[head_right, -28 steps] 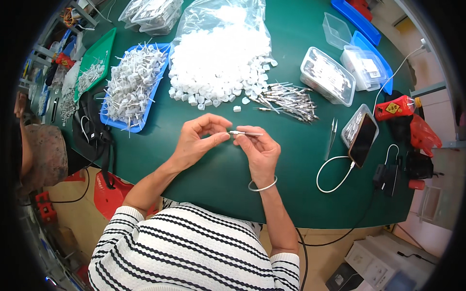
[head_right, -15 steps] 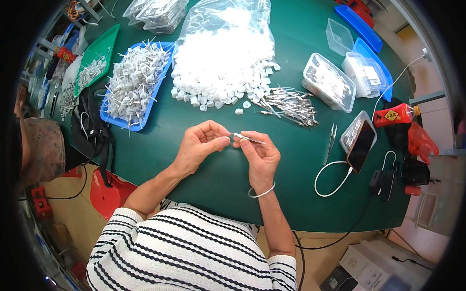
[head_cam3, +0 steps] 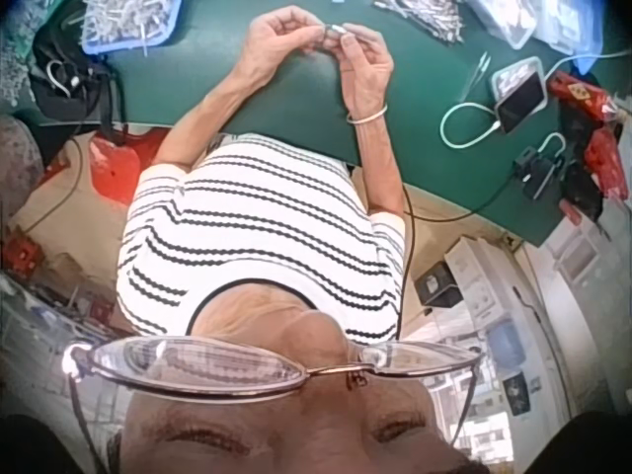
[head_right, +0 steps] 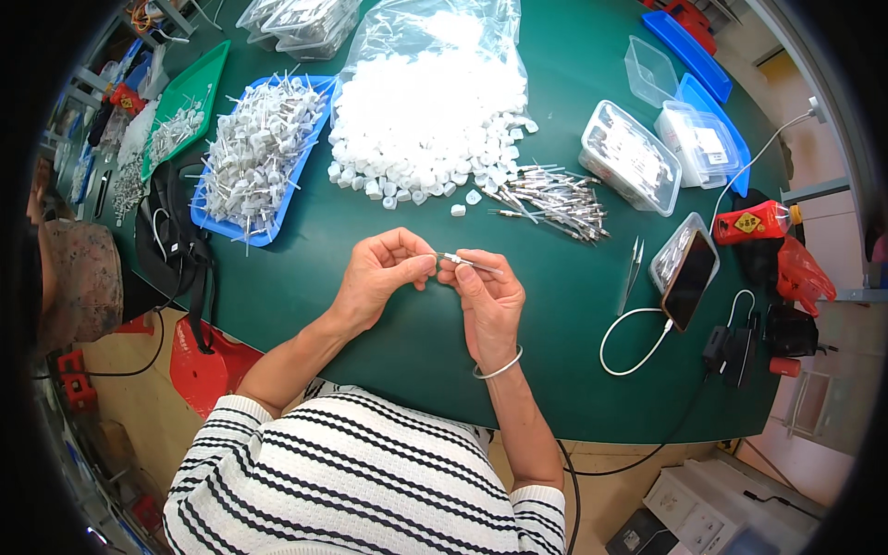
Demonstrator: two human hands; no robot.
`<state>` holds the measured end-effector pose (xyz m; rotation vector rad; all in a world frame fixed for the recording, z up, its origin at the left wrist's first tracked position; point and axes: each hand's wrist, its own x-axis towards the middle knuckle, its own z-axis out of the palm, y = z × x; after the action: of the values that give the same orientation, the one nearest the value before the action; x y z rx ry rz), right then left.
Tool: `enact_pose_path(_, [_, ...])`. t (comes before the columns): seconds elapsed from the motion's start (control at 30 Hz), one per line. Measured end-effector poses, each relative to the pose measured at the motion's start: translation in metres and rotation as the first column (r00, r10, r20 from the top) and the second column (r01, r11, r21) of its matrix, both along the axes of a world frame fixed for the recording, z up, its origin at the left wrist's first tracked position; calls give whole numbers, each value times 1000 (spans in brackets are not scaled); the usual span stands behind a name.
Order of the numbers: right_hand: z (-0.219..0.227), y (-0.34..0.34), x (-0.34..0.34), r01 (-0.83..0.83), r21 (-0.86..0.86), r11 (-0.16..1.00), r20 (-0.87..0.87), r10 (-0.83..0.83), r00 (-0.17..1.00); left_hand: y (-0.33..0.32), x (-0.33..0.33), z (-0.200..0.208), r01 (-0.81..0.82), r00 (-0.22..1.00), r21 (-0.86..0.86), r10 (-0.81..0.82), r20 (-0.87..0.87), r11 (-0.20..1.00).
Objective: The person repeatedly picks up small white plastic caps and metal pins from a green table, inserts the pins into the caps, and places the assembled units into a blue tray. The process is repetitive and performed one at a time.
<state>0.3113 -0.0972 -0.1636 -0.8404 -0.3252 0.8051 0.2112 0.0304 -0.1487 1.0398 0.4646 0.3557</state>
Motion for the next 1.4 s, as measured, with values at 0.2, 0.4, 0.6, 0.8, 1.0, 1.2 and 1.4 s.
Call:
enact_pose_path(0.2, [-4, 0, 2, 0, 34, 999, 43, -2, 999, 0, 0, 1, 28, 999, 44, -27, -17, 999])
enact_pose_path(0.4, [-2, 0, 1, -10, 0, 1000, 97, 10, 995, 11, -3, 2, 140, 989, 11, -140, -44, 990])
enact_pose_path(0.6, [-2, -2, 6, 6, 11, 1000, 119, -8, 993, 18, -9, 2, 156, 983, -65, -162, -88, 986])
enact_pose_path(0.8, [-1, 0, 2, -1, 34, 999, 113, -3, 994, 11, -2, 12, 148, 987, 23, -146, -63, 989])
enact_pose_path(1.0, [0, -2, 5, -35, 17, 999, 130, 33, 991, 20, 0, 13, 204, 976, 188, -183, -122, 961])
enact_pose_path(1.2, [2, -5, 8, -107, 0, 994, 76, 107, 991, 26, 1, 23, 265, 955, 361, -191, -228, 894])
enact_pose_path(1.4, [2, -6, 9, -157, 56, 986, -102, 162, 981, 13, -2, 24, 74, 996, 743, -16, -85, 666])
